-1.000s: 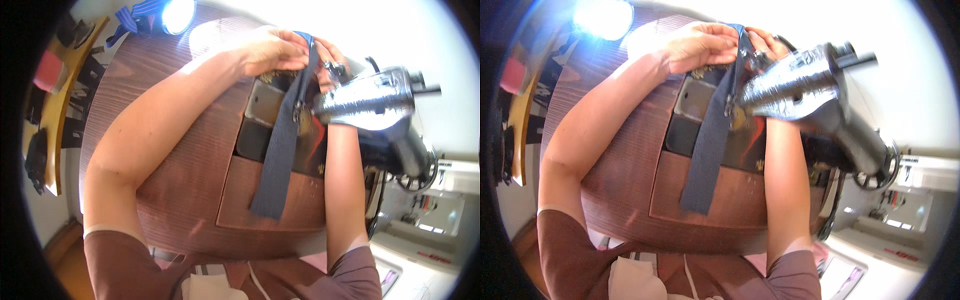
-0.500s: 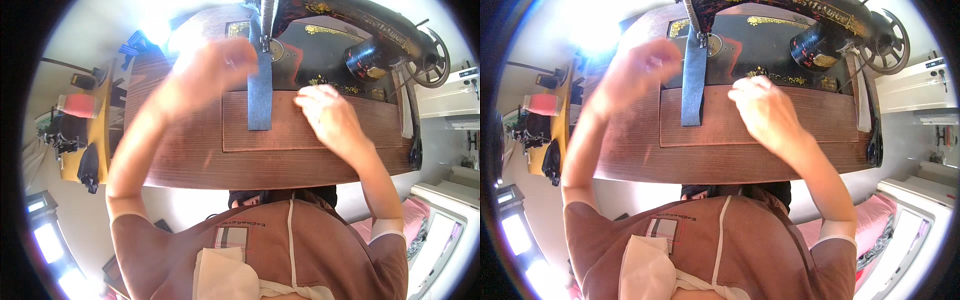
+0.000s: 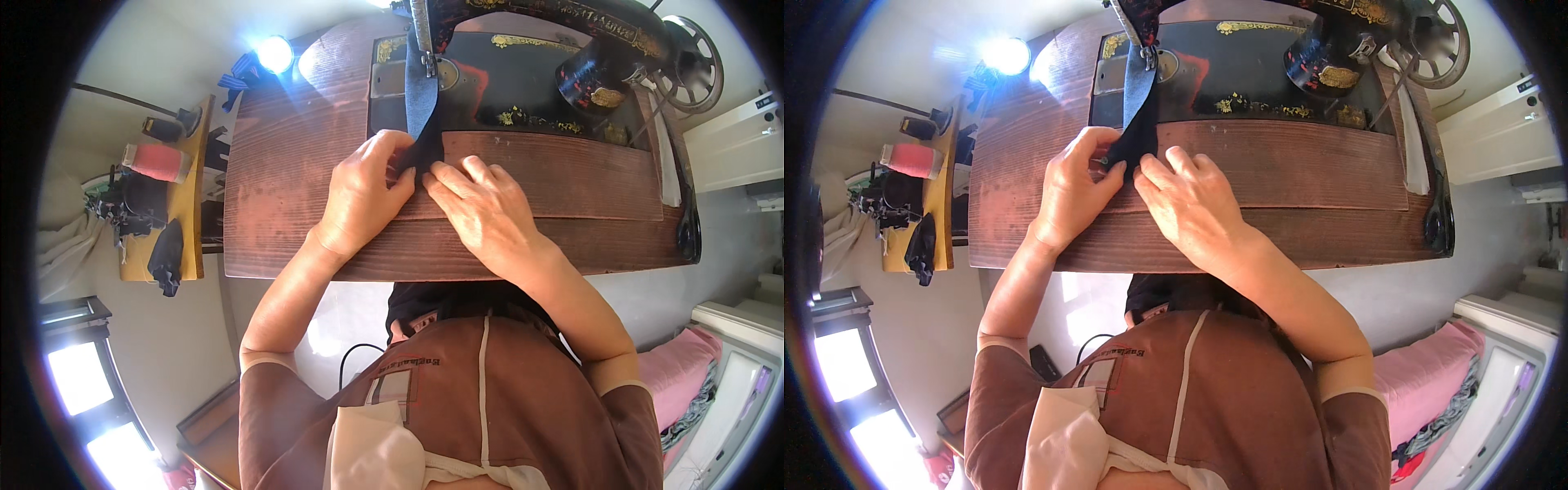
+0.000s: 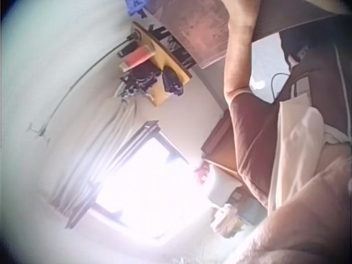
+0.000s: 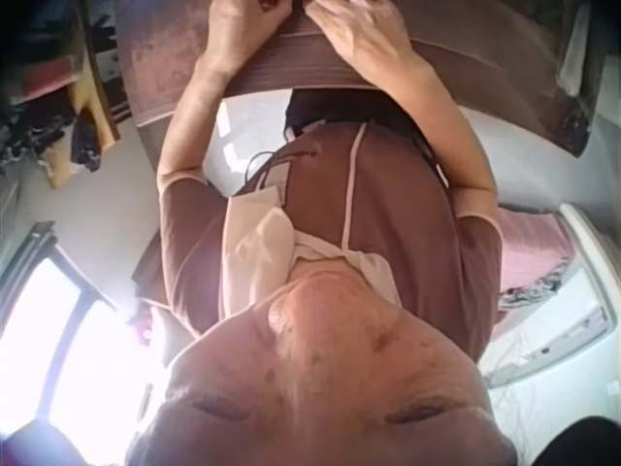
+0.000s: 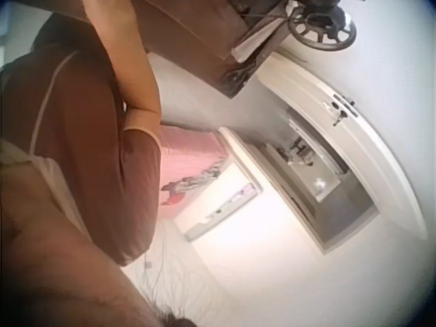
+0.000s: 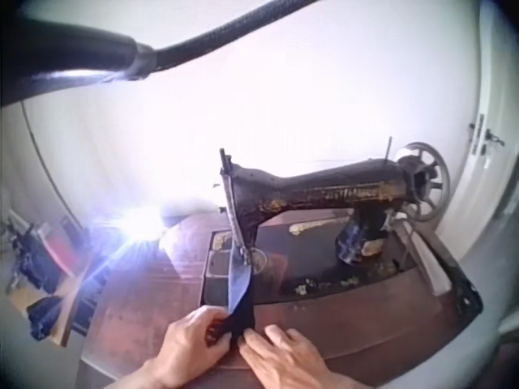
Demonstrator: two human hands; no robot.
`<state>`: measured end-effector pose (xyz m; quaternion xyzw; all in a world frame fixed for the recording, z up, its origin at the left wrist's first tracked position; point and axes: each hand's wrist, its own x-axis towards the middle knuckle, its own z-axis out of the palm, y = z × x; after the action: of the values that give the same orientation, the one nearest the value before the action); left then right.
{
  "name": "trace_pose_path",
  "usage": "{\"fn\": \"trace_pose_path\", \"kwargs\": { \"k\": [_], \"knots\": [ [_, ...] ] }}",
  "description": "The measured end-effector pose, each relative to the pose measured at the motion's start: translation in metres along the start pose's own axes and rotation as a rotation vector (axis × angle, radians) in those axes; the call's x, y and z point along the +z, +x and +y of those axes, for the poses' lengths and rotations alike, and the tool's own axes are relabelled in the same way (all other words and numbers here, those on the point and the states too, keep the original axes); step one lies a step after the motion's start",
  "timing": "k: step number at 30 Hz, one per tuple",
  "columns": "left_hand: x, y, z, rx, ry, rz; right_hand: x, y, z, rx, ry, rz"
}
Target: The person sews a long strip of dark fabric using a sewing machine, guiding it under the needle and adjusting the fabric as needed. After sewing, the person cuts the fabric strip with scissors and folds the ends.
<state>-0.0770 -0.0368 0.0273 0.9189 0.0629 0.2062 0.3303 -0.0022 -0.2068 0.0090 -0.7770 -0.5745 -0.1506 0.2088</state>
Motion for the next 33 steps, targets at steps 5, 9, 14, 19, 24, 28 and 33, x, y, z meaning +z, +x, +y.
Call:
{"fn": "trace_pose_path", "kwargs": {
  "k": [5,9,14,19,24,28,33],
  "knots": [
    [0.001,-0.006,0.004,0.237,0.207,0.027,-0.003,-0.009,0.004,0.001,0.054,0.02],
    [0.004,-0.006,0.004,0.322,0.193,0.015,-0.007,-0.017,-0.002,0.043,0.138,0.025],
    [0.007,-0.004,-0.004,0.386,0.163,-0.035,-0.014,-0.028,-0.003,0.045,0.115,-0.003],
    [0.006,-0.004,-0.006,0.365,0.165,-0.08,-0.01,-0.03,-0.003,0.052,0.087,0.01],
    [0.003,-0.002,-0.007,0.399,0.161,-0.086,-0.009,-0.032,-0.002,0.041,0.055,0.013],
    [0.004,-0.003,-0.008,0.414,0.159,-0.073,-0.006,-0.033,-0.001,0.033,0.056,0.017],
    [0.005,-0.004,-0.007,0.413,0.166,-0.077,-0.006,-0.032,0.0,0.027,0.057,0.021]
  ]
}}
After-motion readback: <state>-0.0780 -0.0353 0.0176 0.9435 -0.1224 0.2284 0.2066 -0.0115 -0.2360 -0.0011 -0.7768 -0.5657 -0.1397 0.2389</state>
